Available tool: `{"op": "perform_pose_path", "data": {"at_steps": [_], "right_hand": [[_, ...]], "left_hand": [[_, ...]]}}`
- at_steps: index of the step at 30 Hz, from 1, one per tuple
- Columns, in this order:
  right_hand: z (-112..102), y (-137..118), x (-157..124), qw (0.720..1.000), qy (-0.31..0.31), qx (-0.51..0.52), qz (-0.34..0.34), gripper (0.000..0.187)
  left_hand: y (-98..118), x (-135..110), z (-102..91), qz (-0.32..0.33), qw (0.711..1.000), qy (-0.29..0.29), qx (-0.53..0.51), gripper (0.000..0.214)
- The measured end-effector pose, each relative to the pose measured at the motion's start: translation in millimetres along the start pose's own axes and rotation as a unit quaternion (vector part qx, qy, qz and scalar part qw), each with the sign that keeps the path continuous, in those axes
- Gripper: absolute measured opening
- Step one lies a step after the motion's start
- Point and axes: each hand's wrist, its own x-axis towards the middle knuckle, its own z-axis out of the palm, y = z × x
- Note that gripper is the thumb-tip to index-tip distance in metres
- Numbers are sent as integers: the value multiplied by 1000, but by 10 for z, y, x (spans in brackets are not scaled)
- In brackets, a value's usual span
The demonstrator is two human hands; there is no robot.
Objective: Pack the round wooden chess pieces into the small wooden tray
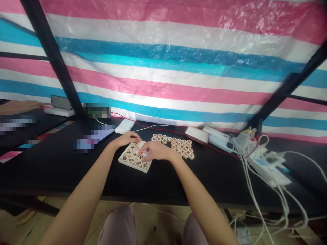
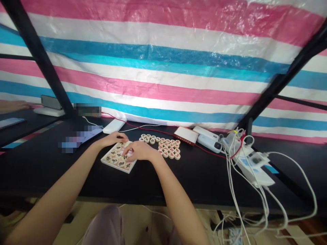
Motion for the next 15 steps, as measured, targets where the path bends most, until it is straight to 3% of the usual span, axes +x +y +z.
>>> {"op": "perform_pose_path", "data": {"at_steps": [9, 12, 15], "right_hand": [[51, -32, 30, 999, 39, 21, -15, 22], [-74, 83, -33, 992, 102, 68, 5, 25], [-265, 268, -181, 977, 181, 90, 66, 23]], "left_hand": [[16, 10, -9, 0, 1000, -9, 12, 35], [23, -2, -10, -13, 1000, -16, 6, 37], [14, -6, -9, -29, 1000, -9, 2, 38]]}}
